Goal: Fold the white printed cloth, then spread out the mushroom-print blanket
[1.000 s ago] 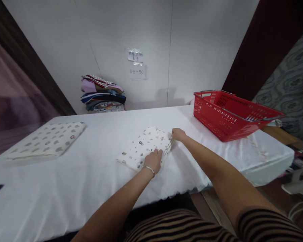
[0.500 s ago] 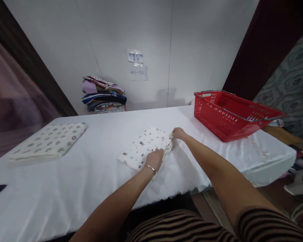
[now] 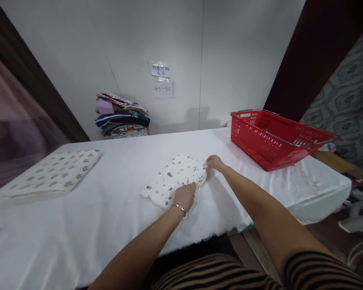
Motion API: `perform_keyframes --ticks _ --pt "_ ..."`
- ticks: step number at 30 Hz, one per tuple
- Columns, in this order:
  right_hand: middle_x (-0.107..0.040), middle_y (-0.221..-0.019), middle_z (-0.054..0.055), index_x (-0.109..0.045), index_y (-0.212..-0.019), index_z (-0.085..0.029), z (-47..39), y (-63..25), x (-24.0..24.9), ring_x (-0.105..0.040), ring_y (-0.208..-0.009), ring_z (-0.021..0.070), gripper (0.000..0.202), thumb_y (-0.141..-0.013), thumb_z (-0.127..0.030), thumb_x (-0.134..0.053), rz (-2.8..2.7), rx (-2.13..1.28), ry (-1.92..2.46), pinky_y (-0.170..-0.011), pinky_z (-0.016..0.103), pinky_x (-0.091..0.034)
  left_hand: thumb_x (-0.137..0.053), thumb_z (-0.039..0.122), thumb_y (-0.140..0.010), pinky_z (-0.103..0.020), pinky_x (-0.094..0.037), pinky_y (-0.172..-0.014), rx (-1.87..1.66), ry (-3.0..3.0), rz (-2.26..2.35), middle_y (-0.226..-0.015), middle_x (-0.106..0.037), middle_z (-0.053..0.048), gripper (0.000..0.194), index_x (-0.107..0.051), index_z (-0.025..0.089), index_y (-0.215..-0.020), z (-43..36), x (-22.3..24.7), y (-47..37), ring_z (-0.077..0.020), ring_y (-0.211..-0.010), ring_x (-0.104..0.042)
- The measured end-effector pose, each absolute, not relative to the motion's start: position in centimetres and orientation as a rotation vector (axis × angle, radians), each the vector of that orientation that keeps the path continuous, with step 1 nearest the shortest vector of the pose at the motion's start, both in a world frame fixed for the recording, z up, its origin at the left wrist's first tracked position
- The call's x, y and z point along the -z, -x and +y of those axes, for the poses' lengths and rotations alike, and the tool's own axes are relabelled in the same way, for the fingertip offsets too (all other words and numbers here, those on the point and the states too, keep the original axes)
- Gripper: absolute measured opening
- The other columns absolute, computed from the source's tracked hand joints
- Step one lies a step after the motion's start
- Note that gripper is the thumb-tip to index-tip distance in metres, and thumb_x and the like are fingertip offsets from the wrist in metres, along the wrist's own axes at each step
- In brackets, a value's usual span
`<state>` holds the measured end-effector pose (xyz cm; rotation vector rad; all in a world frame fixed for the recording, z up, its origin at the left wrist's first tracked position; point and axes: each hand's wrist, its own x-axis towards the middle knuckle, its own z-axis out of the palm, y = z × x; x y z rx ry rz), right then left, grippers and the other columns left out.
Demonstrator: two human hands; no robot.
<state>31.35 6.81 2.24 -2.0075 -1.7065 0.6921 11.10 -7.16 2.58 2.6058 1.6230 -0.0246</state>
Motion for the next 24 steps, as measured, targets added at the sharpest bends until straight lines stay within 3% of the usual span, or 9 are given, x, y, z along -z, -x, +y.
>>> perform_keyframes --ticks 7,11,17,24 --pt "-0.064 -0.09 0.006 -0.062 -0.099 -0.014 5.8 -31.7 -2.7 -0.057 -0.078 0.0154 0.027 -0.076 -0.023 -0.053 -1.799 -0.467 1.967 -0.066 0.022 -0.041 -0.04 0.007 -0.079 -0.031 -0.045 -0.068 0.029 -2.6 1.652 -0.109 -0.051 -0.011 0.031 -0.044 0.019 -0.108 -6.4 -3.4 -11.8 -0.0215 -0.094 -0.055" --pt "-0.063 -0.087 0.004 -0.063 -0.089 -0.016 3.7 -31.3 -2.9 -0.055 -0.08 0.0143 0.022 -0.078 -0.015 -0.044 -1.958 -0.401 1.803 -0.07 0.022 -0.039 -0.038 0.008 -0.08 -0.031 -0.044 -0.07 0.005 -2.504 1.702 -0.102 -0.056 -0.01 0.031 -0.044 0.017 -0.109 -5.8 -3.1 -12.0 -0.0205 -0.089 -0.057" --pt "-0.06 -0.089 0.001 -0.063 -0.082 -0.018 0.7 -30.4 -1.7 -0.053 -0.081 0.0128 0.015 -0.074 -0.011 -0.053 -2.241 -0.426 1.506 -0.071 0.02 -0.038 -0.037 0.015 -0.083 -0.031 -0.043 -0.072 -0.134 -2.343 1.791 -0.1 -0.063 -0.008 0.031 -0.045 0.02 -0.113 -5.8 -3.2 -11.5 -0.0207 -0.091 -0.059" --pt "-0.056 -0.097 0.003 -0.061 -0.093 -0.021 0.2 -30.6 -2.1 -0.049 -0.095 0.0155 0.018 -0.079 -0.013 -0.052 -2.498 -0.2 1.324 -0.073 0.022 -0.036 -0.04 0.018 -0.083 -0.03 -0.042 -0.075 -0.174 -2.283 1.823 -0.097 -0.065 -0.006 0.033 -0.046 0.023 -0.115 -5.7 -3.1 -11.3 -0.0208 -0.094 -0.059"
